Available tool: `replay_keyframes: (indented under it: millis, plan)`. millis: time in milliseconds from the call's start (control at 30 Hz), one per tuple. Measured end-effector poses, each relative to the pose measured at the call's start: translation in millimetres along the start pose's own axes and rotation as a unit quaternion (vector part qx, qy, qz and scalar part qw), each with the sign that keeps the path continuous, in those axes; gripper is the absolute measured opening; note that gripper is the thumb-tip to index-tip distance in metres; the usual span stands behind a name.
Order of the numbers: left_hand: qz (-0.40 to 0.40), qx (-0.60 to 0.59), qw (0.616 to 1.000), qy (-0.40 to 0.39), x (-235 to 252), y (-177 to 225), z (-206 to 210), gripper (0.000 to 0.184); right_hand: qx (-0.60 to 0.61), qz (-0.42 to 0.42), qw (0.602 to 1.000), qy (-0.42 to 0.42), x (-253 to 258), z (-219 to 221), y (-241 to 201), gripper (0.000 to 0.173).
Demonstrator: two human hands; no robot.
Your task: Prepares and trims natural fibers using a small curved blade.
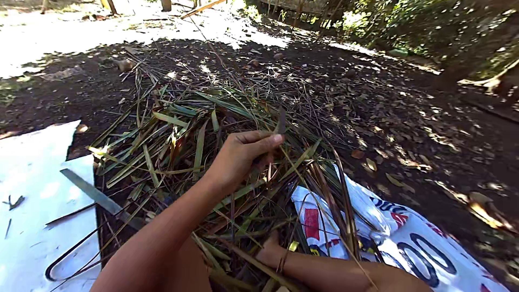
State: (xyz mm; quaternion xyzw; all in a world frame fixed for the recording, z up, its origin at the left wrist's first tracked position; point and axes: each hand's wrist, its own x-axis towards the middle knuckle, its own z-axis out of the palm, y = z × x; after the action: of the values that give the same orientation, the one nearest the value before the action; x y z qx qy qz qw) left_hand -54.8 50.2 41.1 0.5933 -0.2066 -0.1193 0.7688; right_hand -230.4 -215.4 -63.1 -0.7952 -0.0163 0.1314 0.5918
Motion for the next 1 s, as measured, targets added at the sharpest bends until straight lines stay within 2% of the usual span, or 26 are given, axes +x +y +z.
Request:
replay_keyframes:
  millis: [100, 167, 300, 400, 467, 567, 633, 867, 1000]
  plan:
    - [0.001, 0.049, 0.999, 0.02, 3.9, -5.6, -5.2, 0.022, 0.014, -0.005, 1.0, 0.021, -12.3, 0.9, 19.6, 0.03]
    - [-0.005, 0.069, 0.998, 0.013, -1.2, -7.2, 2.1, 0.021, -0.01, -0.029, 1.0, 0.004, -14.9, -0.6, 24.7, 0.033]
    - [0.001, 0.081, 0.997, -0.009, -11.5, -12.9, 15.2, 0.018, -0.073, -0.117, 0.99, -0.025, -10.5, 2.9, 4.9, 0.041]
    - [0.005, 0.099, 0.995, -0.025, -15.8, -18.1, 19.9, 0.017, 0.003, -0.217, 0.976, -0.025, 22.2, 18.7, -22.2, 0.041]
    - [0.002, 0.108, 0.993, -0.041, -17.3, -21.3, 21.1, 0.015, 0.075, -0.244, 0.967, -0.02, 39.9, 28.5, -38.0, 0.038]
    - [-0.017, 0.105, 0.992, -0.063, -18.8, -20.8, 19.2, 0.016, 0.128, -0.251, 0.959, 0.019, 52.3, 36.8, -50.2, 0.026]
    - [-0.034, 0.091, 0.993, -0.068, -19.7, -17.0, 17.3, 0.016, 0.118, -0.249, 0.96, 0.045, 51.4, 37.2, -48.6, 0.022]
    - [-0.105, 0.063, 0.988, -0.094, -22.4, -15.7, 23.3, 0.011, 0.0, -0.246, 0.96, 0.132, 23.2, 33.1, -35.9, 0.022]
    - [-0.128, 0.053, 0.984, -0.109, -21.0, -18.4, 30.4, 0.01, -0.027, -0.228, 0.96, 0.159, 11.0, 33.7, -34.4, 0.024]
